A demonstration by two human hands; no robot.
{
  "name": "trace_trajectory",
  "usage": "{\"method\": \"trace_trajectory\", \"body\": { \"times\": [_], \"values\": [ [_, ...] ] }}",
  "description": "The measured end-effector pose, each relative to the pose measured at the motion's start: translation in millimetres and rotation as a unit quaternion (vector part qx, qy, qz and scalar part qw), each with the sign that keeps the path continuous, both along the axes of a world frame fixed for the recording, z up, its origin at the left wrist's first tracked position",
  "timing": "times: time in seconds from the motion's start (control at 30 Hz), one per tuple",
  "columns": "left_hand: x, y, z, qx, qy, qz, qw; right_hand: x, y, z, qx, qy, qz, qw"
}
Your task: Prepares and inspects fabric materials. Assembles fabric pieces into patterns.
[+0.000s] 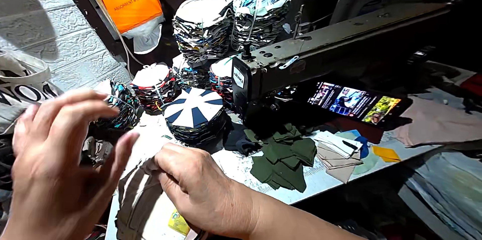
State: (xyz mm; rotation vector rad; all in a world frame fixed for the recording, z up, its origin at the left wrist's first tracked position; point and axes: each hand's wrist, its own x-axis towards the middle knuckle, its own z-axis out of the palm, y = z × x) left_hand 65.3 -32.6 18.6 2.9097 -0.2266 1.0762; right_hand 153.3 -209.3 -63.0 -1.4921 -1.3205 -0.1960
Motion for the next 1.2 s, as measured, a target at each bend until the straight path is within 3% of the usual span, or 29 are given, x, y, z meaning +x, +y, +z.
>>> {"method": "trace_trajectory", "body": {
  "times": [0.13, 0.33, 0.6, 0.7, 1.0, 1.2],
  "values": [
    [-28, -10, -38, -0.137, 0.110, -0.053, 0.983, 1, -2, 0, -0.006, 0.022, 0.013, 1.000],
    [-30, -13, -62, -0.237, 0.063, -0.049, 0.968, 2, -6, 5, -0.018, 0.074, 0.034, 0.996],
    [-26, -14, -74, -0.247, 0.048, -0.083, 0.964, 3, -5, -2, 0.041, 0.144, 0.072, 0.986],
    [-28, -13, -73, -0.209, 0.032, -0.056, 0.976, 3, -5, -2, 0.047, 0.131, 0.066, 0.988],
    [-32, -21, -45, -0.135, 0.121, -0.015, 0.983, 1, -4, -6, 0.102, 0.119, 0.065, 0.986],
    [-26, -16, -52, -0.185, 0.122, -0.051, 0.974, 2, -12, -7, 0.101, 0.055, 0.057, 0.992]
  ]
}}
